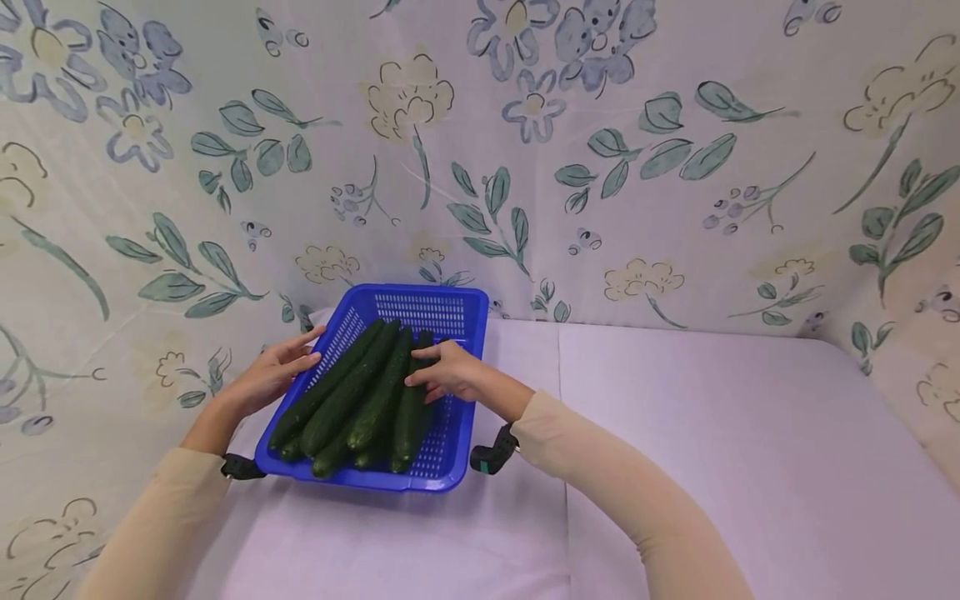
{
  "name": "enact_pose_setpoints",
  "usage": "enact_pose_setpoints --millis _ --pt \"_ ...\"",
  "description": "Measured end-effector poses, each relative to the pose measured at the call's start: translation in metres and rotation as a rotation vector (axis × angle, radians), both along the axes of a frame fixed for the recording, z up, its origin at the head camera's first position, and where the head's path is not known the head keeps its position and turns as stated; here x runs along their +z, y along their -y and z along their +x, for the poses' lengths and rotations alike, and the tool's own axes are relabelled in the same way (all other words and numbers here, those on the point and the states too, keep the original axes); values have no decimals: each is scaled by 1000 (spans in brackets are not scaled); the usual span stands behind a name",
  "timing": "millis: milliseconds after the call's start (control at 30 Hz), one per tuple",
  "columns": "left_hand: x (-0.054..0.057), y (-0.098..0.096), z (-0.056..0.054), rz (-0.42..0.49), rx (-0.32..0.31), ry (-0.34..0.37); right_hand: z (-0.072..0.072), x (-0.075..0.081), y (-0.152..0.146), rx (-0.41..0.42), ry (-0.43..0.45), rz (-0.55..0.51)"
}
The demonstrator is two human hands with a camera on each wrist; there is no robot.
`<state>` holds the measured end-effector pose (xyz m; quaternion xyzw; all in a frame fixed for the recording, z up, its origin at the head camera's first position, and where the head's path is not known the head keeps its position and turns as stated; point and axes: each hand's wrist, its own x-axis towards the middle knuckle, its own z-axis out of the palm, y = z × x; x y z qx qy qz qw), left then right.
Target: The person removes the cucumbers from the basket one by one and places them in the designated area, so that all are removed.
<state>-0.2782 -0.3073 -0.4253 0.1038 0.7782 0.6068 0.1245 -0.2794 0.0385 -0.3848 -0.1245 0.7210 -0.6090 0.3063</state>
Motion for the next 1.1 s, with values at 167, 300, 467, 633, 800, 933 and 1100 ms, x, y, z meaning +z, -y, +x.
enact_pose_setpoints --millis 167,300,467,633,800,933,1100 --pt "1 0 1 -4 -6 -6 0 0 -3 5 30 -35" --pt "1 0 -1 -3 -4 -5 -1 0 -3 0 49 -52" --pt "1 0 -1 -12 -3 -5 -1 0 -3 -10 63 -67" --pt "1 1 -1 -17 -3 -5 0 2 -6 -25 75 -97" --pt "1 0 0 -25 -1 -5 0 3 -11 -27 72 -132" --pt "2 0 0 -36 5 -5 -1 3 -15 -26 66 -157" --pt "2 0 -1 -37 5 -8 -1 2 -22 -28 59 -224"
